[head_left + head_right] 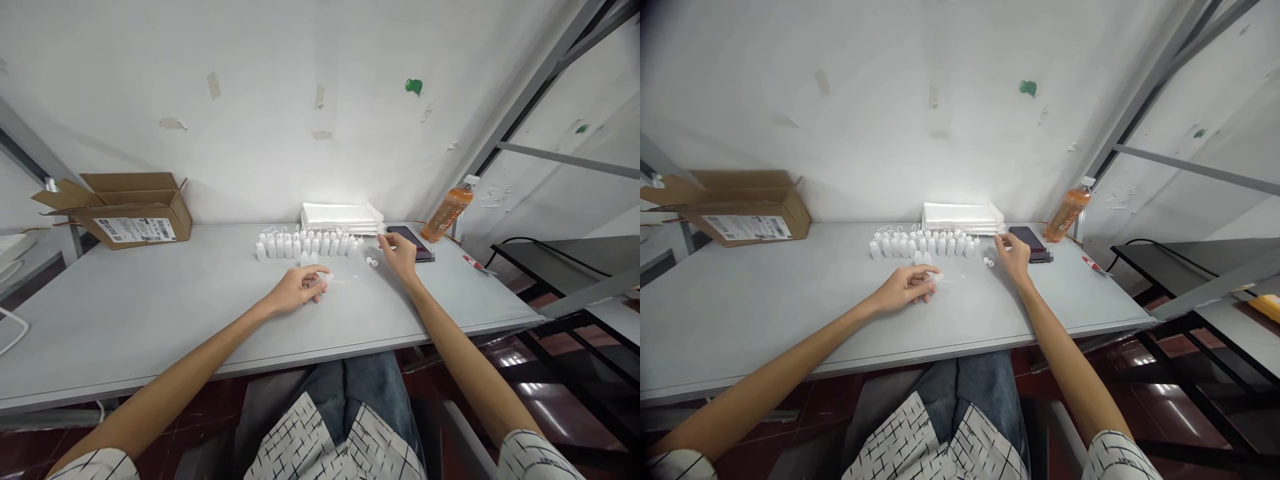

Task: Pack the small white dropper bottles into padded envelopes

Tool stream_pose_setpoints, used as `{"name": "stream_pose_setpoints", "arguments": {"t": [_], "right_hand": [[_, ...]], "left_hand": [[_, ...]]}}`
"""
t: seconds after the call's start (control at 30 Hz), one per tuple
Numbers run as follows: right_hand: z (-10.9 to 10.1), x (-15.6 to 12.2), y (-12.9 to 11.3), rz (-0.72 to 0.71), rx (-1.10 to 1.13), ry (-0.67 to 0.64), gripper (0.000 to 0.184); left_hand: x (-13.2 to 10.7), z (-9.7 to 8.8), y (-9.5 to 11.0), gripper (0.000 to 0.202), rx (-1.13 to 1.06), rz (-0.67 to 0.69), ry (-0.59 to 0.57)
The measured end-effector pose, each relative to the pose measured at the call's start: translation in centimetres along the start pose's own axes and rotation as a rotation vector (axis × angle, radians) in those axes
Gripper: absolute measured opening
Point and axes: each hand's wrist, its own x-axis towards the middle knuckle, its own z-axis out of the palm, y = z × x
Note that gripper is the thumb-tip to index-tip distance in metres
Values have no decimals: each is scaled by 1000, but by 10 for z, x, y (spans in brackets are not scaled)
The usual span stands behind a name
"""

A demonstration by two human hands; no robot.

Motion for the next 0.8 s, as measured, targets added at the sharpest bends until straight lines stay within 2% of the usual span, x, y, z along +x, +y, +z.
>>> {"name": "stream_pose_setpoints", "arguments": {"t": [0.1,0.2,0.27,0.33,0.47,0.53,0.63,0.8], "right_hand": [[-2,1,-4,12,11,104,39],[0,-2,-18,-8,137,97,39],[3,-7,-33,-1,263,8,38],[7,-15,-52,16,395,-149,37],[12,-34,-81,50,573,-622,35],[12,-40,-85,53,624,-789,36],[10,-46,-83,64,682,-880,38],[8,-47,-81,94,682,-883,43]], "left_hand": [[0,0,0,44,8,2,5],[1,1,-1,42,26,-11,16],[2,2,-2,42,31,-24,29],[3,3,-4,43,34,-28,47],[7,4,-8,43,65,9,59],[8,5,-10,43,86,22,61],[8,5,-13,46,105,13,82],[8,5,-17,48,63,24,89]]}}
